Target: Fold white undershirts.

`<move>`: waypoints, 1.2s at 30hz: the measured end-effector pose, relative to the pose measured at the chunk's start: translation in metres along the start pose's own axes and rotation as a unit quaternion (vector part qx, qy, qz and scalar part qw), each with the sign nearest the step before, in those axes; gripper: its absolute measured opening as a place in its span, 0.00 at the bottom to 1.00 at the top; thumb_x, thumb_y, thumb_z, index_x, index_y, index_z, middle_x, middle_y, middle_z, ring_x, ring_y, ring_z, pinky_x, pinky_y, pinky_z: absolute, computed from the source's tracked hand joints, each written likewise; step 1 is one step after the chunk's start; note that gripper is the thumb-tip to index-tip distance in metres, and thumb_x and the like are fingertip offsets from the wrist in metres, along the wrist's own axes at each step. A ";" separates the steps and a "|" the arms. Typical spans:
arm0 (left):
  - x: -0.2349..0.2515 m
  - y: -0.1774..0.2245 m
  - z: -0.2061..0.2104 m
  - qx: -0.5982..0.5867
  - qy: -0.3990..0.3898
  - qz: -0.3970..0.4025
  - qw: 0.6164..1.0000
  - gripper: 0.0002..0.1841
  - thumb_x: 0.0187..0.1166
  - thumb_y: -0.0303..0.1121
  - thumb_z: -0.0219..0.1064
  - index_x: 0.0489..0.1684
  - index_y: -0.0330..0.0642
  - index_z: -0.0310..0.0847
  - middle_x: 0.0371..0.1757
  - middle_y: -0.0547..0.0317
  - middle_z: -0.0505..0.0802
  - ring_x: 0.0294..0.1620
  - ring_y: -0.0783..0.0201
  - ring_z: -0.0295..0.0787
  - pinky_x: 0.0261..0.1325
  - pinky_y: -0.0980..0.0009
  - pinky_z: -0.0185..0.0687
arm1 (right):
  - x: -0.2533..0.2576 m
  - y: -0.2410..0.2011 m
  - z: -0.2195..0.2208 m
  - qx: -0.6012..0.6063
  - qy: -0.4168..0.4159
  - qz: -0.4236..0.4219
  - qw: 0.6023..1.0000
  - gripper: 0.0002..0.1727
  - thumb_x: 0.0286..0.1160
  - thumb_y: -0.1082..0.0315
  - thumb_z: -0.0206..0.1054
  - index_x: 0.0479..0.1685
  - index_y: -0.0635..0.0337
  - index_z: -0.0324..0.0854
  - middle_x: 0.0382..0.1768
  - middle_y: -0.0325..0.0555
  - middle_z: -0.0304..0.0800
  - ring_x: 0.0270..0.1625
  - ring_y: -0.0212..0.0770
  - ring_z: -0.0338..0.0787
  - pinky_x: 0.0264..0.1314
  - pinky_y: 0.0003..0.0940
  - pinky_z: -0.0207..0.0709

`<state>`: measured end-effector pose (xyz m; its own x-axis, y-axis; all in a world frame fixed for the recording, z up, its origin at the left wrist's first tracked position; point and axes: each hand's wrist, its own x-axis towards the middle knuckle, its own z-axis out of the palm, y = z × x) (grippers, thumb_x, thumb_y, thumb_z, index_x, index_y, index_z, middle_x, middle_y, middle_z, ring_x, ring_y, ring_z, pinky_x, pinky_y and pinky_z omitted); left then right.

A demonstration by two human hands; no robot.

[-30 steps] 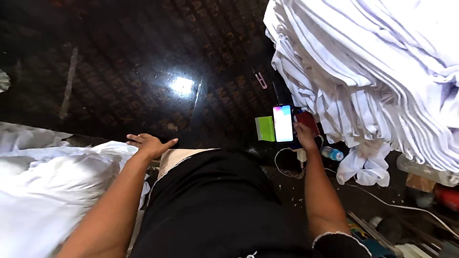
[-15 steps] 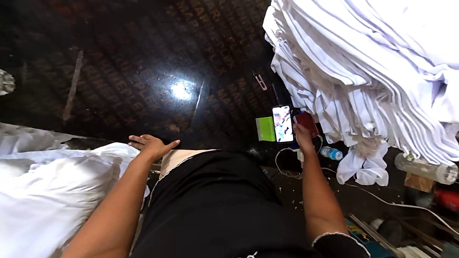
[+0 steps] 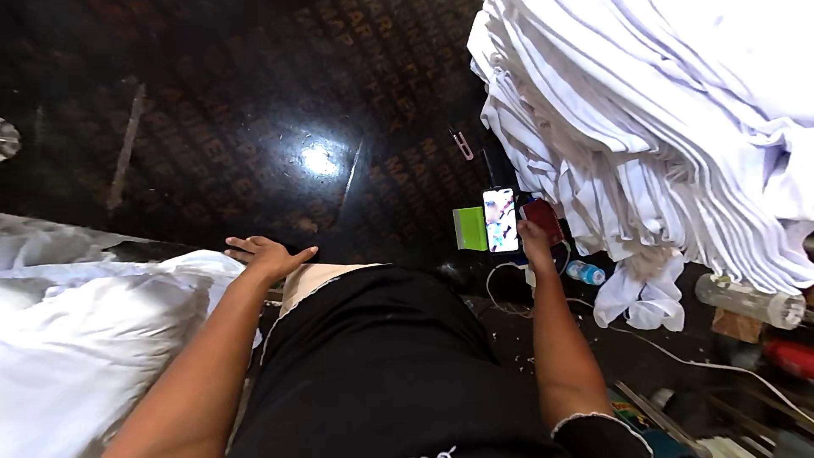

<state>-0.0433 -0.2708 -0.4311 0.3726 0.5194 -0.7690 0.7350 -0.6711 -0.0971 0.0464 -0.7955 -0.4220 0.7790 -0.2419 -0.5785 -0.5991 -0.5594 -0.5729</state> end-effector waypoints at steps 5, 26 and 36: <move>-0.002 0.002 0.000 0.000 0.004 -0.007 1.000 0.73 0.62 0.69 0.77 0.82 0.07 0.32 0.87 0.10 0.29 0.90 0.17 0.36 0.84 0.38 0.58 | -0.002 0.000 0.000 -0.013 -0.014 0.000 1.000 0.20 0.93 0.67 0.54 0.72 0.72 0.77 0.68 0.68 0.84 0.73 0.56 0.82 0.78 0.51 0.69; 0.002 0.000 -0.003 0.012 0.002 0.014 1.000 0.74 0.62 0.70 0.75 0.83 0.07 0.31 0.87 0.09 0.27 0.90 0.14 0.29 0.88 0.33 0.45 | -0.012 -0.016 0.005 -0.149 -0.051 0.011 0.987 0.27 0.92 0.60 0.56 0.81 0.71 0.68 0.68 0.68 0.83 0.71 0.59 0.84 0.78 0.53 0.72; 0.005 0.004 -0.005 0.063 0.004 0.010 0.998 0.74 0.63 0.73 0.71 0.85 0.09 0.33 0.86 0.07 0.31 0.90 0.15 0.30 0.88 0.32 0.41 | -0.113 -0.178 -0.142 0.023 0.111 -0.451 0.885 0.15 0.89 0.67 0.56 0.57 0.69 0.84 0.52 0.43 0.92 0.49 0.29 0.93 0.59 0.31 0.89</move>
<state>-0.0355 -0.2685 -0.4324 0.3913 0.5093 -0.7665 0.6502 -0.7424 -0.1614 0.0918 -0.7812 -0.1722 0.9583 0.1337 0.2526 0.2828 -0.5721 -0.7699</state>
